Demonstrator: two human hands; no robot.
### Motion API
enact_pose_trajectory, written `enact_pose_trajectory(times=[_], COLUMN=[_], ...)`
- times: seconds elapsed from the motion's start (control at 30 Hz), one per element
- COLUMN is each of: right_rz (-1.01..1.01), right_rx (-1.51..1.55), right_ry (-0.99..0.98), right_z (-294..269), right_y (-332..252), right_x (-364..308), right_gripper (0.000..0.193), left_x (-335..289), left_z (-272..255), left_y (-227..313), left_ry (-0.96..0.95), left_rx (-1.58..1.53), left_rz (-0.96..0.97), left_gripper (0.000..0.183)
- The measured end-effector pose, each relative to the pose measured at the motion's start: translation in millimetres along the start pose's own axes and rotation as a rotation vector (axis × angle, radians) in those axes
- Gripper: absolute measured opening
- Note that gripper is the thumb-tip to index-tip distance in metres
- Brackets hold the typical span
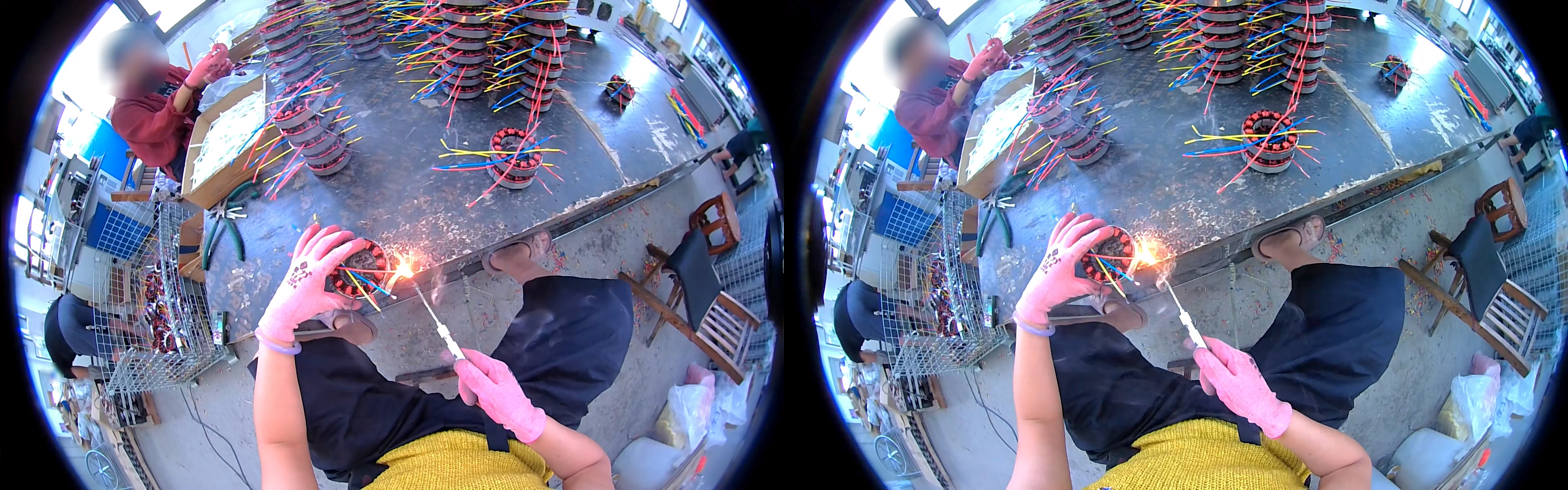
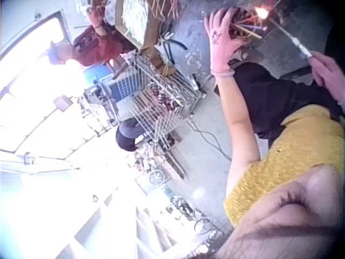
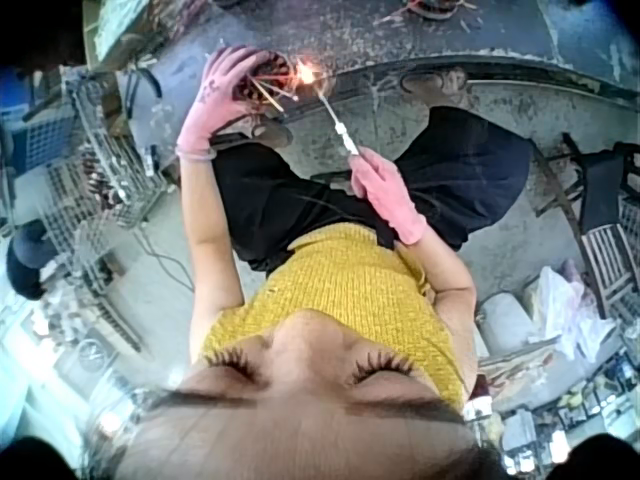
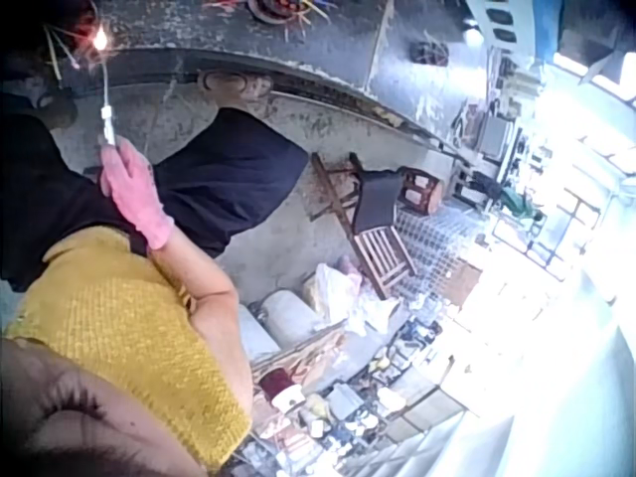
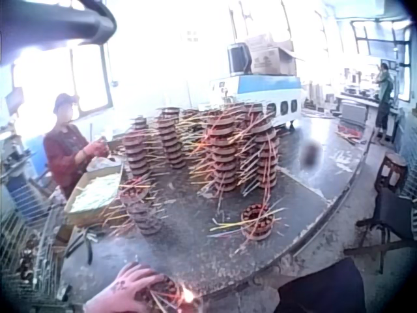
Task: The person holds a motor stator and uses a lighter to melt or singe the ends of protruding wires. They rotate the component to reach different wires before placing it back onto a stack on the table.
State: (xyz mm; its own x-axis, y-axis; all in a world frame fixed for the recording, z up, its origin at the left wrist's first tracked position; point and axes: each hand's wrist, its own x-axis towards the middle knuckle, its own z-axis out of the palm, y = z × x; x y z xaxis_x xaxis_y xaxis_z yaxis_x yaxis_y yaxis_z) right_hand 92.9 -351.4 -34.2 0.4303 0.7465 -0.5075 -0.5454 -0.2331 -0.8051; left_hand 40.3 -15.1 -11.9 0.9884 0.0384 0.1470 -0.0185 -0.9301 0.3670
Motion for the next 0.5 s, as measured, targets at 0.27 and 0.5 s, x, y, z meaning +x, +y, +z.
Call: enact_pose_trajectory(times=[0.27, 0.5], right_rz=[0.005, -0.035], right_rx=[-0.005, -0.085], right_ry=[-0.002, -0.011], right_z=[-3.1, -5.4], right_y=[2.5, 3.0], right_x=[0.7, 1.1], right_gripper=[0.039, 0.041], left_x=[-0.7, -0.9], left_z=[1.4, 1.9], left_y=[0.0, -0.1], left_ry=[0.007, 0.021], left_rx=[-0.008, -0.008], left_rz=[-0.013, -0.003], left_gripper=[0.094, 0.093])
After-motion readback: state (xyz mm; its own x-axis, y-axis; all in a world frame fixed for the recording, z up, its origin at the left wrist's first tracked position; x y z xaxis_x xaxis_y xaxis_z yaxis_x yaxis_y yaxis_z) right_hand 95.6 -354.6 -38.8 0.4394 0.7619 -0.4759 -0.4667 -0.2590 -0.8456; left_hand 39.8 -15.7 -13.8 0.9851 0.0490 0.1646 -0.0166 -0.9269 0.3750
